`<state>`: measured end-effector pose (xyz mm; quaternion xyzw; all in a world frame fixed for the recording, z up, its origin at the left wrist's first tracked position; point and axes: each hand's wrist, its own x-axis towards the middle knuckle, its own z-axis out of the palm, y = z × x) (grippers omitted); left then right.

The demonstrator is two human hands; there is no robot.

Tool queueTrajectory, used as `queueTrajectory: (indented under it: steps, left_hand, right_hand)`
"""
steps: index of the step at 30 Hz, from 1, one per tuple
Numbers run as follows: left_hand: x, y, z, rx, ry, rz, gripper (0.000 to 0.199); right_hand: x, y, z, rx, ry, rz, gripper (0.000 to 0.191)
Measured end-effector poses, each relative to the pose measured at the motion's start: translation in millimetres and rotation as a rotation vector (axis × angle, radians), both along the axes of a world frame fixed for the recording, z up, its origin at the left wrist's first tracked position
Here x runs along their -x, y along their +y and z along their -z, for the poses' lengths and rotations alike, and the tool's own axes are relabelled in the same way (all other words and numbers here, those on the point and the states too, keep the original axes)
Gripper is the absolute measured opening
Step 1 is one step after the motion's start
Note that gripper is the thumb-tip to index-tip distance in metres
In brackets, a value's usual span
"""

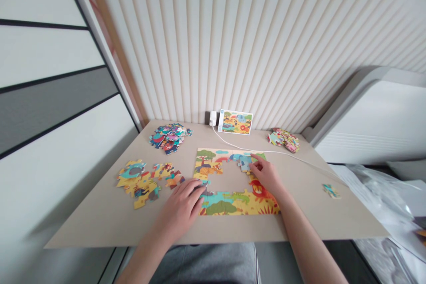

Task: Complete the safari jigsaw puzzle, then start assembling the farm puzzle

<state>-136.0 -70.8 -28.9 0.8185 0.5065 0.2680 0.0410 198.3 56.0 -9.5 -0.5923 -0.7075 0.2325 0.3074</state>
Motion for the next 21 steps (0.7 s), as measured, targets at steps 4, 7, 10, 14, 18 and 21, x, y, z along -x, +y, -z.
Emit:
queueTrajectory:
  steps: [4,7,10,14,18,21]
  left_hand:
    - [0,0,-0.3,0.012,0.015,0.001,0.032]
    - [0,0,-0.9,0.013,0.018,-0.002,0.032]
    - [0,0,-1.1,-0.005,0.020,-0.007,0.031]
    - [0,0,-0.3,-0.015,0.035,0.000,0.031]
    - [1,0,0.5,0.009,0.044,-0.008,0.031]
    - [1,0,0.7,0.024,0.048,-0.008,0.031]
  right_hand:
    - [-2,0,-2.3,0.000,0.073,0.026,0.036]
    - [-5,-1,-5.4,0.103,0.304,-0.008,0.039]
    - [-5,-4,-11.1,0.220,0.511,-0.050,0.047]
    - [-1,-8,-13.9,0.303,0.551,-0.028,0.065]
    - [-2,-6,-3.8,0.321,0.365,-0.027,0.058]
    - [-5,-2,2.4,0.189,0.147,-0.001,0.052]
